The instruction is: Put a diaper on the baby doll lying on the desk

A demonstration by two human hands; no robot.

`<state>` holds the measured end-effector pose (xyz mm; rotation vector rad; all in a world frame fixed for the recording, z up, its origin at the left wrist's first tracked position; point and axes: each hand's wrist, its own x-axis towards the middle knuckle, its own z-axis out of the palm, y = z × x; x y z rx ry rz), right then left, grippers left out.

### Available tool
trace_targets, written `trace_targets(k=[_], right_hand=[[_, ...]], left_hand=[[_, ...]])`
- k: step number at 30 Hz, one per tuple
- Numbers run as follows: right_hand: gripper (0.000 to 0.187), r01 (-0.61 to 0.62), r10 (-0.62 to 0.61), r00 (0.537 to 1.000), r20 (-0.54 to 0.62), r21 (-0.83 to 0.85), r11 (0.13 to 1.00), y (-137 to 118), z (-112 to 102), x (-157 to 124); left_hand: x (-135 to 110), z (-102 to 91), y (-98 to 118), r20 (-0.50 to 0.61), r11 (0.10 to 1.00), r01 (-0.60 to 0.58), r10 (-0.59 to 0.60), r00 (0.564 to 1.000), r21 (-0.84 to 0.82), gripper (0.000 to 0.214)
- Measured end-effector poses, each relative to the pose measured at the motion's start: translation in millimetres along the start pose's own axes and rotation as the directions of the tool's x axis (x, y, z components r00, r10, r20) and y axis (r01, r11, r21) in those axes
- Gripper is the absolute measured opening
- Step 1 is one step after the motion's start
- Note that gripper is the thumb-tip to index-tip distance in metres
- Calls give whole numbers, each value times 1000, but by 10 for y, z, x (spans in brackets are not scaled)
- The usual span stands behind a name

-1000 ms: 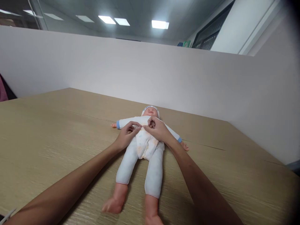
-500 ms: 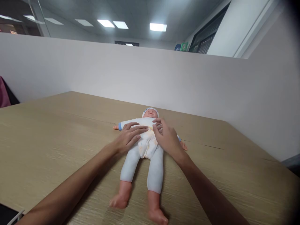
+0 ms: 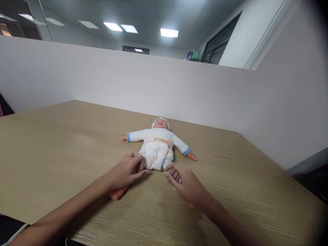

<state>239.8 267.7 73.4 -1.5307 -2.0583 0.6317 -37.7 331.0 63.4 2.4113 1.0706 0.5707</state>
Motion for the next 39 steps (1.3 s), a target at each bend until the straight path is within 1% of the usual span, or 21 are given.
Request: trace_targets(k=[2, 5, 7, 10, 13, 16, 19, 22, 24, 27, 29, 30, 32, 35, 37, 39], right_hand=[[14, -53, 49, 995, -88, -48, 997, 27, 62, 54], [16, -97, 74, 985, -158, -140, 985, -32, 213, 81], [13, -111, 74, 981, -178, -211, 971, -86, 315, 82], [7, -99, 41, 981, -188, -308, 946, -138, 425, 77], [13, -94, 22, 977, -212, -337, 937, -151, 481, 68], [19, -100, 25, 969, -247, -294, 951, -145, 499, 59], [21, -51, -14, 961, -275, -228, 972, -134, 498, 59], [22, 30, -81, 954, -288, -178, 984, -124, 496, 67], [22, 47, -92, 957, -273, -165, 985, -118, 498, 80], [18, -4, -42, 971, -236, -192, 981, -101, 505, 120], [19, -62, 18, 971, -238, -179, 982, -83, 509, 161], [21, -85, 47, 967, -251, -143, 986, -73, 508, 182], [25, -102, 93, 951, -295, -17, 995, -52, 499, 215], [32, -93, 150, 925, -350, 176, 980, -21, 466, 225], [36, -120, 198, 907, -370, 224, 967, 2, 437, 210], [38, -160, 239, 888, -392, 224, 961, 28, 409, 195]], left_hand=[[73, 46, 23, -53, 997, 79, -80, 995, -19, 41], [170, 130, 44, -113, 992, 124, -121, 986, 21, 41], [206, 182, 28, -122, 992, 112, -105, 987, 52, 38], [216, 231, -14, -125, 994, 80, -70, 990, 78, 37], [204, 240, -38, -134, 998, 41, -35, 990, 40, 36], [191, 221, -46, -178, 998, -44, 35, 983, -47, 29], [187, 197, -53, -211, 989, -90, 64, 975, -113, 23], [198, 193, -61, -185, 977, -108, 73, 980, -185, 20], [218, 199, -73, -164, 975, -79, 45, 985, -207, 22], [271, 202, -110, -136, 978, -31, 3, 991, -206, 25], [317, 196, -147, -124, 973, -39, 11, 992, -228, 23], [339, 195, -167, -123, 966, -48, 17, 992, -256, 22], [371, 201, -208, -129, 942, -52, 10, 992, -333, 22], [374, 250, -267, -158, 894, -31, -44, 987, -447, 29], [349, 298, -302, -177, 858, -6, -99, 979, -514, 36], [314, 342, -328, -198, 828, 29, -168, 966, -559, 44]])
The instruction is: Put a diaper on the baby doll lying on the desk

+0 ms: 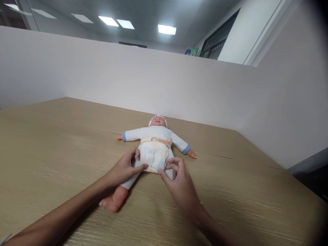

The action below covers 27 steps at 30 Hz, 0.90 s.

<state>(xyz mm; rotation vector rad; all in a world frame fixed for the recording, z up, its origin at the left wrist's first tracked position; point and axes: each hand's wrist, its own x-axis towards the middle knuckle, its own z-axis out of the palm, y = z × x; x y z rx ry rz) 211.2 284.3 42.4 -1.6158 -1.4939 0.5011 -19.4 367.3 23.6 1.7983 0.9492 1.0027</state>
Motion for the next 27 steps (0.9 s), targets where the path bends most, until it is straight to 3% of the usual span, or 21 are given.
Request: trace_targets(k=[4, 11, 15, 17, 20, 24, 27], right_hand=[[31, -19, 18, 1000, -20, -12, 1000, 44, -33, 14], [22, 34, -35, 999, -4, -148, 988, -15, -55, 6], [22, 65, -44, 994, 101, -213, 975, -98, -53, 74], [25, 49, -28, 990, 138, -151, 987, -82, -36, 128], [33, 0, -13, 985, 174, 72, 997, 8, -6, 192], [45, -70, -25, 967, 253, 361, 930, 80, 11, 227], [52, -106, -25, 959, 282, 442, 891, 61, 5, 240]], left_hand=[[-75, 9, 1, -66, 994, 96, -99, 993, -48, 52], [-96, 1, 231, 34, 978, 183, -181, 983, -103, 48], [21, -50, 215, 157, 955, 243, -218, 963, -171, 48], [79, -93, 156, 263, 897, 317, -240, 934, -307, 54], [107, -151, 93, 378, 802, 392, -227, 898, -450, 61], [64, -163, 146, 336, 789, 396, -255, 907, -469, 58], [49, -136, 203, 321, 777, 406, -275, 906, -481, 62]])
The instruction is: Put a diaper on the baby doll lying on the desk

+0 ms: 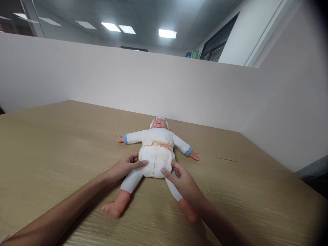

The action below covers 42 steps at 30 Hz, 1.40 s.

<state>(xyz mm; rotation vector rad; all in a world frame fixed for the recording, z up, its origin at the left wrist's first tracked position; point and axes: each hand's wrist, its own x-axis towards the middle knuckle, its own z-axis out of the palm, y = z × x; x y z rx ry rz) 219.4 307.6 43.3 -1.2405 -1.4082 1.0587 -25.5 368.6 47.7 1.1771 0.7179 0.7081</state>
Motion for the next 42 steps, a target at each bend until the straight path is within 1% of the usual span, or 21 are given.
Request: trace_targets(k=[2, 4, 5, 7, 9, 11, 13, 16, 19, 22, 25, 28, 30, 34, 37, 40, 42], right_hand=[[53, -7, 7, 1000, 6, 23, 1000, -16, 1, 4], [52, 1, -1, 1000, 8, 2, 1000, -21, 2, -1], [51, 9, -9, 1000, 7, -41, 999, -18, 2, -7], [47, 17, -20, 1000, -14, -188, 982, -9, 5, -26], [42, -4, -21, 997, -68, -344, 939, 4, 10, -47], [38, -25, -28, 993, -116, -431, 902, 15, 18, -61], [36, -13, -46, 991, -125, -431, 902, 18, 25, -62], [38, 31, -68, 994, -91, -356, 934, 5, 26, -48], [40, 58, -83, 995, -62, -323, 945, -31, 6, -49], [35, 51, -80, 995, -57, -395, 917, -78, -20, -83], [26, 17, -57, 997, -59, -536, 844, -112, -13, -130], [23, 30, -93, 993, -67, -628, 777, -119, 26, -158], [20, 52, -117, 991, -58, -645, 762, -111, 49, -155], [11, 63, -112, 993, -43, -611, 789, -89, 49, -116], [11, 67, -97, 995, -23, -565, 822, -77, 14, -98], [17, 66, -85, 996, -11, -523, 850, -55, -32, -108], [23, 56, -71, 997, -15, -472, 880, -29, -59, -117]], left_hand=[[8, 9, -9, 6, 1000, -4, 4, 1000, -18, 63], [23, -2, -36, 5, 999, -32, 32, 999, 8, 58], [29, -8, -52, 2, 997, -54, 54, 999, 47, 55], [36, -9, -74, -16, 978, -106, 110, 994, 180, 51], [33, 6, -80, -51, 928, -145, 172, 984, 342, 50], [26, 26, -72, -73, 892, -145, 194, 978, 428, 50], [19, 33, -62, -64, 908, -126, 164, 984, 399, 51], [16, 4, -57, -20, 955, -104, 115, 993, 279, 55], [12, -40, -53, -1, 966, -97, 100, 995, 240, 58], [8, -54, -49, -3, 951, -89, 94, 996, 297, 58], [15, -28, -67, -3, 919, -111, 121, 993, 379, 64], [32, 15, -106, -70, 895, -97, 141, 988, 435, 69], [43, 34, -130, -98, 882, -94, 156, 983, 462, 67], [54, 33, -141, -91, 865, -126, 194, 977, 485, 64], [41, 24, -95, -71, 867, -136, 193, 979, 479, 61], [3, 23, -7, -21, 900, -118, 140, 990, 419, 55], [-28, 14, 49, 7, 940, -72, 74, 997, 333, 51]])
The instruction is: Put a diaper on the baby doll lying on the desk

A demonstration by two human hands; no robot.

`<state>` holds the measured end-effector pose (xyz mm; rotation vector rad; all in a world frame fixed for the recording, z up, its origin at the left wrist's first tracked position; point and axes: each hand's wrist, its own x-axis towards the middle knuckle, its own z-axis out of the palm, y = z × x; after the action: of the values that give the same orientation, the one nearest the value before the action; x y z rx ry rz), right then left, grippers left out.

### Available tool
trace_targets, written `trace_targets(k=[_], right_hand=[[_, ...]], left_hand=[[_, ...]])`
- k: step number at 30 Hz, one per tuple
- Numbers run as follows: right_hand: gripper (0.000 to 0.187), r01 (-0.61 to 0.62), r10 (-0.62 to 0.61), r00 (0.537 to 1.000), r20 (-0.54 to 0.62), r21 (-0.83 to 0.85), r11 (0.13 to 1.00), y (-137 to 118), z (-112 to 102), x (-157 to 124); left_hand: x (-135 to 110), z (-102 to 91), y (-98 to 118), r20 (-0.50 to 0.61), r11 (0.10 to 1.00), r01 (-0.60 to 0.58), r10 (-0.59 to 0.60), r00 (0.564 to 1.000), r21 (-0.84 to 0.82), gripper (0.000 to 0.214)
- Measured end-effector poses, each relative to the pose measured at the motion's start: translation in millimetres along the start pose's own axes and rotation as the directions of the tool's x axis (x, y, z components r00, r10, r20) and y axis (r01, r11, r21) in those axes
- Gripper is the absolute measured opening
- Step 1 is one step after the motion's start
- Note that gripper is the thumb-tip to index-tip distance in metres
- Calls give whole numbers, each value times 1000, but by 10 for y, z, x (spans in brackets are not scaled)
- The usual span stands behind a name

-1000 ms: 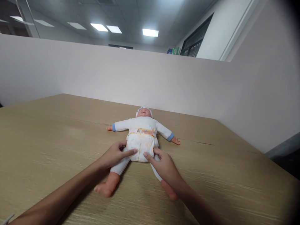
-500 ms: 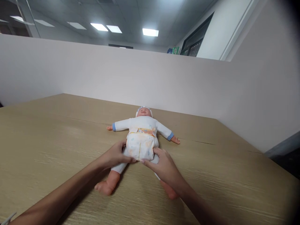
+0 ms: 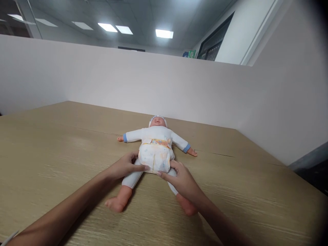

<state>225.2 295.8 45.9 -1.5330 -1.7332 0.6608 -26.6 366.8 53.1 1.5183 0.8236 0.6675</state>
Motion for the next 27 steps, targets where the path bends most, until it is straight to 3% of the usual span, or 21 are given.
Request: trace_targets(k=[4, 8, 12, 15, 17, 20, 24, 27], right_hand=[[33, -37, 29, 999, 41, 215, 976, 73, -5, 17], [45, -79, 17, 992, 127, 504, 860, 135, -4, 92], [50, -125, 54, 989, 137, 579, 805, 164, 1, 128], [40, -78, 61, 997, 54, 439, 895, 106, -4, 61], [33, -52, 66, 996, -65, 194, 980, 32, -20, -15], [24, -15, -4, 979, -205, -94, 995, -64, -63, -108], [28, 7, -74, 940, -333, -197, 980, -57, -119, -111], [36, 26, -125, 896, -426, -230, 973, 21, -108, -69]], left_hand=[[-35, -68, 32, 84, 977, 72, -56, 995, -199, 52], [-20, -106, -16, 79, 954, 93, -74, 994, -284, 56], [0, -103, -47, 48, 933, 83, -71, 996, -350, 55], [0, -106, -55, 2, 941, 48, -50, 999, -334, 51], [-2, -120, -77, -32, 961, 5, -14, 999, -277, 46], [-4, -154, -136, -166, 994, -86, 75, 983, -63, 40], [-11, -175, -185, -394, 950, -164, 262, 881, 264, 33], [-18, -164, -188, -402, 894, -225, 383, 832, 386, 33]])
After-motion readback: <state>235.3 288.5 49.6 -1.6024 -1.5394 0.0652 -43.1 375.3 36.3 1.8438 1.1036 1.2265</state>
